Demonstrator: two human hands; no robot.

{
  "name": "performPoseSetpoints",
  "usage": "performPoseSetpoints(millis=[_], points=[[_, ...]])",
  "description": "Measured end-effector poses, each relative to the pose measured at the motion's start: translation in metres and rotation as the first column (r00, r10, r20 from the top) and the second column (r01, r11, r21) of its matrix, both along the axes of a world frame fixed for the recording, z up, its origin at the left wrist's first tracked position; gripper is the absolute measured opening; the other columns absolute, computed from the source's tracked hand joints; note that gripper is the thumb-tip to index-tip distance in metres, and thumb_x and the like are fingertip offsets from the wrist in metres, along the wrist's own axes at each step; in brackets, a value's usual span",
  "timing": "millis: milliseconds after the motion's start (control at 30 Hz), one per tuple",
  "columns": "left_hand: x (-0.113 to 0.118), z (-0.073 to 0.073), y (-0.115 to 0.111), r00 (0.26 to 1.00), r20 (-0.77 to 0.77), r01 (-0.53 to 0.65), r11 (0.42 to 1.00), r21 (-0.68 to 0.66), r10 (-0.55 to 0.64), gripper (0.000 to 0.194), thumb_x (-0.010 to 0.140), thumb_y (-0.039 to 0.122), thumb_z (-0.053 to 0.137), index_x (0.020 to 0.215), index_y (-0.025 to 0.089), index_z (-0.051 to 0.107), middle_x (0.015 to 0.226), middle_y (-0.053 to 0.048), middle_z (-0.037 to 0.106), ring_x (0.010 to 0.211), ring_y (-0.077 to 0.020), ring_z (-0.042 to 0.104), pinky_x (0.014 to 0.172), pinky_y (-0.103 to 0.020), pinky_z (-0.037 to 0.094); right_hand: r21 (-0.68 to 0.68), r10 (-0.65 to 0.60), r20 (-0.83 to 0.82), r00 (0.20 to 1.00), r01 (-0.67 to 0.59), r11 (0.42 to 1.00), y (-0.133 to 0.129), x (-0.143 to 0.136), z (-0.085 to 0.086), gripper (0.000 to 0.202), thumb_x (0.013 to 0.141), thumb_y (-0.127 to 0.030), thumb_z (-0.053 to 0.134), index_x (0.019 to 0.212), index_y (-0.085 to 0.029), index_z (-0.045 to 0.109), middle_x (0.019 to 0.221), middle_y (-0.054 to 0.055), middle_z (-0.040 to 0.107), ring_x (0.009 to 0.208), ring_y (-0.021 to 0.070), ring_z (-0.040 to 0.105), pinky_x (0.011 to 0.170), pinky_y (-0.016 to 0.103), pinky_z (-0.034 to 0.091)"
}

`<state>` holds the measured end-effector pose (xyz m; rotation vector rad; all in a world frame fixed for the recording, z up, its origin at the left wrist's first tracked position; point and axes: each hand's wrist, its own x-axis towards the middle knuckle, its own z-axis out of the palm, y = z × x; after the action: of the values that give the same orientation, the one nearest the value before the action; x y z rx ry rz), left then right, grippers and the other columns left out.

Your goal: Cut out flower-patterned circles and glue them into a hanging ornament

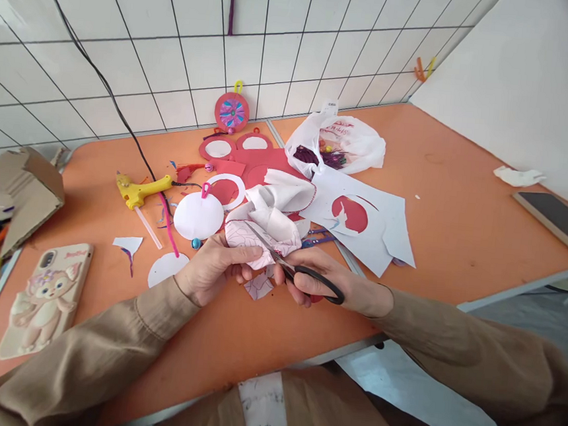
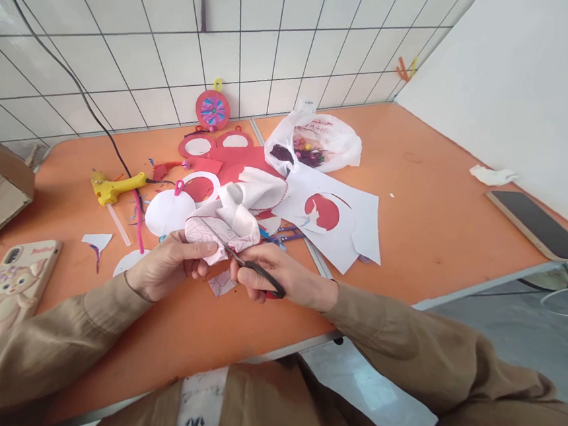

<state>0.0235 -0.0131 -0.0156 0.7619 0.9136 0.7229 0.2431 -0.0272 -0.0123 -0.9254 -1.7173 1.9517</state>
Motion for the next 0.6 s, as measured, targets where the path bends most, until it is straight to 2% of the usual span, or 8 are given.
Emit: performPoseSetpoints(millis=[367, 600], points=[[0.001, 0.003, 0.003, 0.999, -0.021, -0.030, 0.999, -0.045, 0.029, 0.034, 0.050, 0.032, 0.096, 0.063, 0.013, 0.071, 0.047, 0.002, 0.063, 0.039, -0.0062, 0.053, 0.037, -0.015, 0.038, -0.009, -0.009, 0.002, 1.000, 0.009, 1.000, -0.002, 0.002, -0.008, 0.056, 0.081, -0.069, 0.067, 0.089, -0.015, 0.056, 0.056, -0.006, 0.047, 0.051, 0.0083, 0.044, 0.048, 0.022, 0.038], [-0.001, 0.000, 0.003, 0.999, -0.032, -0.024, 0.999, -0.039, 0.022, 0.032, 0.052, 0.031, 0.095, 0.063, 0.013, 0.070, 0.048, 0.002, 0.063, 0.040, -0.0065, 0.054, 0.038, -0.015, 0.038, -0.013, 0.092, -0.054, 0.994, -0.093, 0.996, 0.004, 0.005, -0.013, 0.060, 0.083, -0.073, 0.062, 0.095, -0.014, 0.055, 0.065, -0.001, 0.058, 0.056, 0.0112, 0.053, 0.053, 0.025, 0.041]])
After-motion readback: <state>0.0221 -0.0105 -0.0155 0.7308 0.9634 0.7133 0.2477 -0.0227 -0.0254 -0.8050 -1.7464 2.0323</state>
